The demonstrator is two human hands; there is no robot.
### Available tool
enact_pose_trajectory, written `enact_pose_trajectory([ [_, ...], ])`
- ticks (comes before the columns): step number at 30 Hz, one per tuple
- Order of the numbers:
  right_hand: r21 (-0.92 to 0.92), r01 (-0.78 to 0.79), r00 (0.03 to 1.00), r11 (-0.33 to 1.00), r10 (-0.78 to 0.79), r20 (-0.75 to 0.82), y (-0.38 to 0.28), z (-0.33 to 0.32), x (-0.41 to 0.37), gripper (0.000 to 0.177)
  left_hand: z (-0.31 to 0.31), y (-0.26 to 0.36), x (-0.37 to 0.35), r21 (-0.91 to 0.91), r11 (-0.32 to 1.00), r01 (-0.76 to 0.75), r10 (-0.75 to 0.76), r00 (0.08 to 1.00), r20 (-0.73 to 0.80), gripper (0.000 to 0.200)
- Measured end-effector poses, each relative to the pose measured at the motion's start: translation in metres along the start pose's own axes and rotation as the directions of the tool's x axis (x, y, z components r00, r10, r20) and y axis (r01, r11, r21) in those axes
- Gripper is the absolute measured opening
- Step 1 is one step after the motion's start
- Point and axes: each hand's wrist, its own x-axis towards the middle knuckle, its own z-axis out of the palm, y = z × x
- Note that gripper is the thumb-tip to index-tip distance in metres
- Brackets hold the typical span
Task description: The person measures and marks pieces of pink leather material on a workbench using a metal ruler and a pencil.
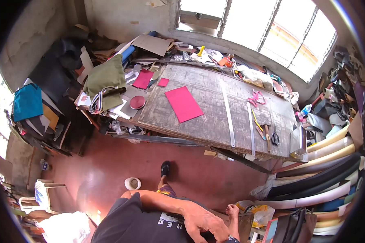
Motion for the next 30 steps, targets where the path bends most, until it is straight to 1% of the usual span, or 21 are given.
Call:
enact_pose_trajectory([
  [2, 0.009, 0.012, 0.999, 1.000, -0.012, 0.049, -0.019, 0.021, 0.005, 0.014, -0.023, 0.001, -0.017, 0.030, 0.999, -0.043, 0.043, 0.999, -0.005, 0.020],
  [3, 0.002, -0.039, 0.997, 0.999, 0.039, 0.066, -0.012, 0.031, 0.014, 0.014, -0.035, 0.003, -0.028, 0.046, 0.997, -0.062, 0.062, 0.998, -0.006, 0.021],
  [4, -0.147, 0.010, 0.998, 0.989, -0.002, 0.059, -0.022, 0.046, 0.007, 0.014, -0.052, 0.007, -0.038, 0.055, 0.998, 0.009, -0.014, 0.996, 0.085, 0.020],
  [6, -0.205, -0.097, 0.992, 0.974, 0.111, 0.058, 0.040, 0.063, 0.031, 0.016, -0.086, 0.019, -0.056, 0.081, 0.986, 0.146, -0.162, 0.953, 0.257, 0.019],
  [7, -0.244, -0.141, 0.986, 0.959, 0.159, 0.056, 0.043, 0.077, 0.025, 0.017, -0.090, 0.034, -0.059, -0.040, 0.999, -0.016, 0.015, 0.999, -0.039, 0.027],
  [9, -0.303, -0.204, 0.970, 0.931, 0.234, 0.067, 0.015, 0.112, 0.008, 0.017, -0.122, 0.055, -0.072, 0.006, 1.000, -0.019, 0.019, 1.000, -0.008, 0.022],
  [10, -0.316, -0.210, 0.967, 0.925, 0.243, 0.070, 0.001, 0.125, 0.004, 0.018, -0.140, 0.065, -0.079, 0.016, 1.000, -0.014, 0.014, 1.000, 0.025, 0.023],
  [11, -0.327, -0.208, 0.968, 0.922, 0.242, 0.069, -0.011, 0.136, -0.002, 0.018, -0.157, 0.080, -0.082, 0.003, 0.999, -0.054, 0.054, 0.999, 0.006, 0.021],
  [13, -0.337, -0.177, 0.976, 0.925, 0.210, 0.065, -0.031, 0.154, -0.012, 0.018, -0.183, 0.107, -0.088, -0.036, 0.989, -0.144, 0.142, 0.989, -0.041, 0.019],
  [16, -0.345, -0.102, 0.989, 0.933, 0.132, 0.065, -0.078, 0.188, -0.018, 0.020, -0.218, 0.111, -0.109, -0.068, 0.989, -0.133, 0.133, 0.991, -0.008, 0.021],
  [17, -0.345, -0.074, 0.993, 0.935, 0.102, 0.063, -0.095, 0.197, -0.017, 0.020, -0.224, 0.108, -0.116, -0.153, 0.984, -0.090, 0.094, 0.995, 0.021, 0.021],
  [19, -0.347, -0.009, 0.998, 0.938, 0.032, 0.060, -0.126, 0.212, -0.011, 0.021, -0.247, 0.110, -0.123, -0.196, 0.980, -0.025, 0.043, 0.995, 0.085, 0.021],
  [21, -0.365, 0.055, 0.998, 0.929, -0.042, 0.045, -0.149, 0.220, 0.002, 0.021, -0.267, 0.102, -0.130, -0.203, 0.979, 0.021, 0.010, 0.989, 0.148, 0.022],
  [22, -0.458, 0.058, 0.998, 0.887, -0.066, -0.001, -0.149, 0.222, 0.024, 0.026, -0.277, 0.093, -0.136, -0.192, 0.981, 0.034, -0.001, 0.985, 0.172, 0.022],
  [23, -0.439, 0.158, 0.985, 0.885, -0.170, 0.010, -0.160, 0.223, 0.037, 0.029, -0.284, 0.087, -0.140, -0.176, 0.983, 0.050, -0.017, 0.982, 0.187, 0.023],
  [24, -0.349, 0.126, 0.991, 0.928, -0.135, -0.001, -0.191, 0.229, 0.043, 0.030, -0.292, 0.083, -0.139, -0.193, 0.981, 0.032, 0.002, 0.985, 0.172, 0.025],
  [25, -0.348, 0.187, 0.982, 0.919, -0.175, 0.064, -0.239, 0.236, 0.044, 0.030, -0.300, 0.083, -0.133, -0.195, 0.981, -0.022, 0.041, 0.995, 0.090, 0.024],
  [26, -0.376, 0.212, 0.977, 0.902, -0.196, 0.082, -0.268, 0.242, 0.051, 0.029, -0.309, 0.082, -0.128, -0.185, 0.980, -0.076, 0.079, 0.997, 0.008, 0.023],
  [27, -0.371, 0.252, 0.967, 0.894, -0.218, 0.131, -0.282, 0.245, 0.067, 0.030, -0.316, 0.078, -0.128, -0.180, 0.983, -0.023, 0.026, 1.000, 0.015, 0.030],
  [29, -0.275, 0.241, 0.958, 0.931, -0.181, 0.224, -0.316, 0.255, 0.094, 0.030, -0.331, 0.074, -0.125, -0.176, 0.984, 0.020, -0.039, 0.994, -0.105, 0.038],
  [30, -0.272, 0.291, 0.935, 0.918, -0.212, 0.284, -0.335, 0.260, 0.106, 0.030, -0.336, 0.071, -0.123, -0.174, 0.984, 0.041, -0.070, 0.984, -0.165, 0.044],
])
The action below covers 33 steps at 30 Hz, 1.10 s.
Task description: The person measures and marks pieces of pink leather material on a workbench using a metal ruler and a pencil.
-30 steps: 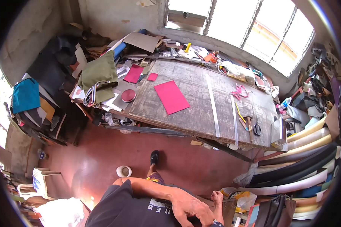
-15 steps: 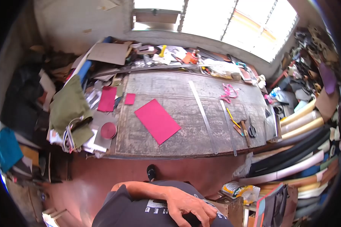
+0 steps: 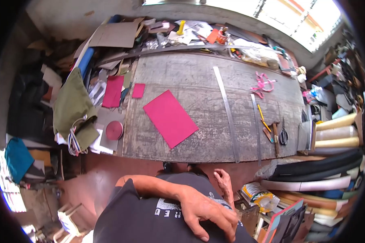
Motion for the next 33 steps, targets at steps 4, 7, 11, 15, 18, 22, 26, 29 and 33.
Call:
enact_pose_trajectory([
  [4, -0.102, 0.158, 0.975, 0.982, -0.139, 0.172, -0.063, -0.010, 0.065, 0.026, -0.045, -0.015, -0.024, 0.253, 0.892, 0.375, -0.342, 0.925, -0.164, 0.052],
  [7, -0.091, 0.223, 0.951, 0.971, -0.196, 0.239, -0.083, -0.004, 0.110, 0.027, -0.085, -0.030, -0.081, 0.329, 0.709, 0.624, -0.305, 0.691, -0.655, 0.039],
  [11, -0.188, 0.355, 0.928, 0.916, -0.321, 0.190, -0.094, 0.018, 0.157, 0.028, -0.119, -0.090, -0.261, 0.136, 0.034, 0.990, 0.061, 0.134, -0.989, 0.039],
  [15, -0.287, 0.393, 0.919, 0.873, -0.378, 0.109, -0.108, 0.052, 0.196, 0.046, -0.120, -0.088, -0.346, -0.455, 0.215, 0.864, 0.343, -0.503, -0.793, 0.051],
  [18, -0.353, 0.384, 0.914, 0.853, -0.407, 0.013, -0.119, 0.085, 0.215, 0.054, -0.124, -0.085, -0.376, -0.538, 0.472, 0.698, 0.298, -0.701, -0.647, 0.059],
  [22, -0.551, 0.265, 0.952, 0.791, -0.304, 0.022, -0.148, 0.104, 0.211, 0.061, -0.146, -0.061, -0.396, -0.469, 0.409, 0.783, 0.386, -0.614, -0.689, 0.062],
  [26, -0.622, 0.224, 0.962, 0.751, -0.272, 0.018, -0.153, 0.116, 0.209, 0.068, -0.189, -0.019, -0.424, -0.408, -0.024, 0.913, 0.598, -0.313, -0.738, 0.057],
  [29, -0.615, 0.190, 0.964, 0.766, -0.264, -0.030, -0.156, 0.124, 0.208, 0.066, -0.238, 0.010, -0.448, -0.344, -0.169, 0.923, 0.634, -0.165, -0.755, 0.053],
  [33, -0.553, 0.207, 0.964, 0.807, -0.265, -0.026, -0.153, 0.128, 0.213, 0.057, -0.288, 0.020, -0.468, -0.525, -0.351, 0.775, 0.619, -0.229, -0.751, 0.050],
])
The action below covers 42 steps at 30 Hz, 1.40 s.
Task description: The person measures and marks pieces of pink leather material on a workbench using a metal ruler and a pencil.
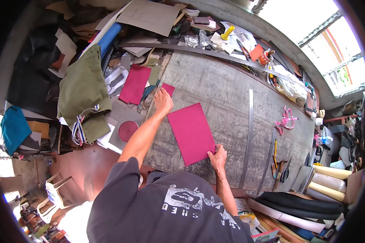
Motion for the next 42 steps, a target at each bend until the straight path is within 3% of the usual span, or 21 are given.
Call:
enact_pose_trajectory([
  [3, 0.036, -0.022, 0.999, 0.999, 0.021, 0.045, 0.001, 0.000, 0.003, 0.050, 0.021, 0.011, 0.013, 0.199, 0.974, 0.109, -0.110, 0.994, -0.005, 0.047],
  [6, 0.085, 0.011, 0.999, 0.996, -0.015, 0.039, -0.002, 0.000, 0.007, 0.045, 0.023, 0.016, 0.018, 0.199, 0.968, 0.152, -0.143, 0.988, -0.058, 0.046],
  [8, 0.203, -0.013, 0.999, 0.979, 0.006, 0.035, -0.008, -0.009, 0.006, 0.040, 0.000, 0.019, 0.021, 0.113, 0.980, 0.163, -0.166, 0.986, 0.012, 0.049],
  [11, 0.427, -0.188, 0.976, 0.884, 0.120, 0.180, -0.025, -0.020, 0.010, 0.036, -0.007, 0.019, 0.022, 0.012, 0.981, 0.192, -0.192, 0.977, 0.092, 0.055],
  [13, 0.456, -0.187, 0.970, 0.870, 0.090, 0.226, -0.018, -0.015, 0.013, 0.031, -0.008, 0.021, 0.024, -0.034, 0.980, 0.196, -0.189, 0.970, 0.155, 0.055],
  [16, 0.493, -0.167, 0.970, 0.854, 0.052, 0.238, -0.009, -0.012, 0.018, 0.029, 0.002, 0.019, 0.024, -0.263, 0.884, 0.386, -0.329, 0.914, 0.236, 0.064],
  [19, 0.535, -0.198, 0.957, 0.822, 0.043, 0.288, -0.004, -0.014, 0.021, 0.027, 0.013, 0.008, 0.022, -0.443, 0.825, 0.352, -0.300, 0.936, 0.185, 0.047],
  [22, 0.541, -0.196, 0.948, 0.818, 0.018, 0.317, 0.003, -0.012, 0.024, 0.026, 0.015, -0.009, 0.011, -0.551, 0.795, 0.253, -0.216, 0.967, 0.133, 0.042],
  [25, 0.578, -0.177, 0.952, 0.796, -0.012, 0.307, 0.010, -0.007, 0.023, 0.025, 0.008, -0.033, -0.014, -0.608, 0.755, 0.244, -0.172, 0.969, 0.176, 0.040],
  [27, 0.539, -0.124, 0.956, 0.833, -0.046, 0.291, 0.015, -0.005, 0.025, 0.025, -0.010, -0.057, -0.040, -0.479, 0.857, 0.193, -0.165, 0.981, 0.100, 0.041],
  [30, 0.537, -0.299, 0.880, 0.789, 0.010, 0.475, -0.005, -0.024, 0.016, 0.025, -0.024, -0.092, -0.080, -0.384, 0.908, 0.167, -0.139, 0.985, 0.099, 0.042],
  [33, 0.594, -0.370, 0.842, 0.714, -0.013, 0.540, -0.002, -0.015, 0.003, 0.022, -0.033, -0.105, -0.107, -0.354, 0.920, 0.167, -0.131, 0.984, 0.123, 0.045],
  [35, 0.596, -0.353, 0.847, 0.722, -0.023, 0.530, 0.001, -0.010, 0.000, 0.023, -0.034, -0.104, -0.118, -0.330, 0.931, 0.156, -0.133, 0.987, 0.092, 0.047],
  [38, 0.598, -0.346, 0.850, 0.723, -0.027, 0.526, -0.003, -0.013, -0.003, 0.024, -0.045, -0.090, -0.123, -0.134, 0.976, 0.172, -0.157, 0.981, 0.115, 0.051],
  [42, 0.638, -0.335, 0.871, 0.693, -0.030, 0.491, -0.004, -0.007, -0.009, 0.025, -0.064, -0.068, -0.134, -0.047, 0.995, 0.087, -0.089, 0.996, -0.023, 0.050],
])
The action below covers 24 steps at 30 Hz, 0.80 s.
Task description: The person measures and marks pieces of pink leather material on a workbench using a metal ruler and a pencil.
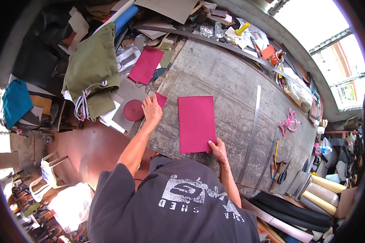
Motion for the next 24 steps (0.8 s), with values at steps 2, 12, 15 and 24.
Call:
enact_pose_trajectory([
  [2, 0.082, -0.019, 1.000, 0.996, 0.019, 0.006, -0.002, 0.003, -0.003, 0.024, -0.010, 0.014, -0.021, -0.015, 0.996, -0.086, 0.084, 0.991, -0.104, 0.050],
  [12, 0.302, -0.236, 0.960, 0.924, 0.174, 0.218, 0.015, 0.021, -0.037, 0.023, 0.029, 0.047, -0.089, -0.702, 0.162, 0.694, 0.223, 0.667, 0.711, 0.038],
  [15, 0.165, -0.256, 0.954, 0.953, 0.220, 0.205, 0.028, 0.037, -0.040, 0.021, 0.006, 0.052, -0.070, -0.660, 0.749, 0.054, 0.297, 0.863, 0.408, 0.036],
  [24, 0.105, -0.265, 0.961, 0.959, 0.254, 0.108, 0.032, 0.034, -0.038, 0.028, -0.128, 0.010, 0.060, -0.757, 0.650, -0.064, 0.450, 0.835, 0.316, 0.041],
])
